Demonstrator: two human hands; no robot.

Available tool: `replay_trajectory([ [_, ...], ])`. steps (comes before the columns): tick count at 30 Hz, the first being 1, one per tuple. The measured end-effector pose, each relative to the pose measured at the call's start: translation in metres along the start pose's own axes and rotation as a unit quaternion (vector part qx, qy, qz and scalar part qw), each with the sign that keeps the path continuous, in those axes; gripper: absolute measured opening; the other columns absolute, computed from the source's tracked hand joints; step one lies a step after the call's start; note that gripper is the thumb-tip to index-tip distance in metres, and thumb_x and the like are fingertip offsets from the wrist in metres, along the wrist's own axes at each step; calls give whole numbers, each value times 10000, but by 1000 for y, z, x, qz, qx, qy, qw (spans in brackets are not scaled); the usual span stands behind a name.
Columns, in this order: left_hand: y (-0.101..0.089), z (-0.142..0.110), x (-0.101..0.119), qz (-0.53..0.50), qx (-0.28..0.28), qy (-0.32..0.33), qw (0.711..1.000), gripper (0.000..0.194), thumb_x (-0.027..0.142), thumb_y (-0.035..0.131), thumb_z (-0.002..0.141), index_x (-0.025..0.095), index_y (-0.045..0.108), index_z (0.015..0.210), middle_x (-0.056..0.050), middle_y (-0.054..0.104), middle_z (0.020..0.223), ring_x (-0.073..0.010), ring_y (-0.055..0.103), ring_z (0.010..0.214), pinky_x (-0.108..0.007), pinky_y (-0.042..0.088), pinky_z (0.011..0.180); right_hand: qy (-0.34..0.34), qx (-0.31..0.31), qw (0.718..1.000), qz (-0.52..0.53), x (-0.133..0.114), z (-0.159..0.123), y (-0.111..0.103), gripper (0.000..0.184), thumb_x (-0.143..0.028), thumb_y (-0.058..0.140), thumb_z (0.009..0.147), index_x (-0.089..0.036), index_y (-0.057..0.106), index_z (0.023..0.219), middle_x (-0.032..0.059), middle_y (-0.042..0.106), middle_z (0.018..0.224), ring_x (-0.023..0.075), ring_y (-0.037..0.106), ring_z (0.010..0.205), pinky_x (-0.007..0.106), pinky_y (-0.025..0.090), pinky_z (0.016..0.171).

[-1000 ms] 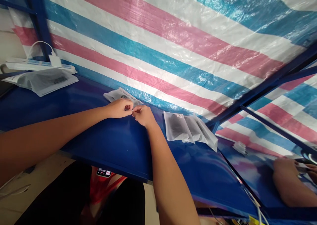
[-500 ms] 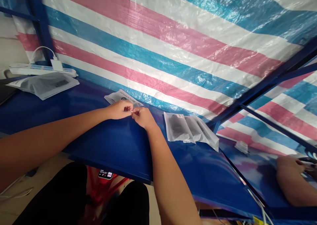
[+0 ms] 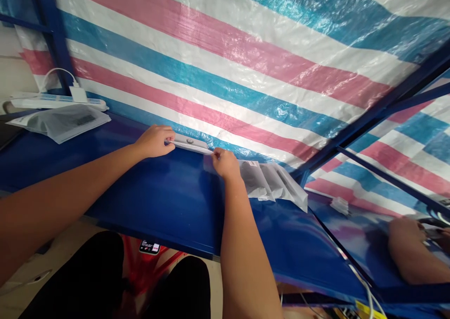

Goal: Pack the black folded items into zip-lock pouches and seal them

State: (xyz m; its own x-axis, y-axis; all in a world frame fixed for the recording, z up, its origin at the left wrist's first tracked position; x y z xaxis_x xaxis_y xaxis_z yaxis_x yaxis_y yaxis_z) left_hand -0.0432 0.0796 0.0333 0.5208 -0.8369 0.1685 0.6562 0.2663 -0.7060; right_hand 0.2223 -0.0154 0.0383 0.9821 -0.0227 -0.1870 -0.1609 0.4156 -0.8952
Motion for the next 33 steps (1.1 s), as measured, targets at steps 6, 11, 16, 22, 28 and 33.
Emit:
replay_trajectory([
  [6, -9, -2, -10, 15, 1, -24, 1000, 40, 176, 589, 741, 202, 562, 728, -39, 614, 819, -209, 558, 782, -332, 388, 714, 85, 40, 994, -59, 12, -4, -1, 182, -309, 576, 925, -221, 736, 934, 114, 741, 895, 276, 675, 884, 329, 467, 761],
  [11, -9, -4, -13, -27, -10, -39, 999, 40, 189, 588, 764, 203, 587, 801, -33, 630, 896, -174, 555, 752, -294, 395, 662, 99, 60, 993, -25, 15, -4, 0, 192, -299, 547, 927, -208, 716, 910, 113, 741, 895, 265, 666, 865, 332, 469, 769],
  [16, -2, -4, -8, -78, -55, -11, 995, 70, 184, 619, 739, 203, 625, 806, -27, 633, 885, -168, 569, 770, -274, 417, 685, 57, 96, 992, 54, -8, -1, -1, 192, -273, 540, 902, -195, 708, 952, 91, 744, 882, 234, 646, 789, 315, 464, 751],
  [22, 5, -4, -2, -138, -142, 3, 980, 56, 174, 627, 710, 210, 656, 742, -12, 660, 787, -162, 571, 696, -270, 393, 635, -44, -16, 993, 110, -44, -5, 10, 139, -285, 585, 870, -220, 689, 804, 16, 712, 747, 179, 632, 683, 277, 441, 686],
  [28, 9, -5, -5, -161, -144, -7, 976, 31, 226, 647, 746, 203, 667, 751, -6, 664, 770, -151, 573, 675, -264, 383, 617, -48, -2, 993, 105, -49, -7, 8, 116, -290, 606, 862, -224, 690, 816, 11, 711, 732, 180, 635, 679, 282, 450, 694],
  [33, 14, -5, 0, -178, -119, 0, 977, 112, 266, 630, 795, 193, 617, 712, 3, 621, 727, -136, 523, 644, -267, 366, 612, -98, -8, 984, 148, -60, -9, 9, 136, -245, 578, 878, -225, 711, 855, 16, 742, 816, 186, 669, 728, 287, 489, 735],
])
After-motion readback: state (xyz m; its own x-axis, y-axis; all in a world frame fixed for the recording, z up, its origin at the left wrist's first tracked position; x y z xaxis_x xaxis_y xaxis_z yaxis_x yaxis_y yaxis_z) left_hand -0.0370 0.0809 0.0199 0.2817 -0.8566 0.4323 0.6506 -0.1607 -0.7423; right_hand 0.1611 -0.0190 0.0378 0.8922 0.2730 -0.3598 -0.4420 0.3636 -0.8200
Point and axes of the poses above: each hand's wrist, its own z-axis towards the middle knuckle, its own y-axis out of the palm, x = y × z, the point moved 2 cm from there along z, towards the middle knuckle
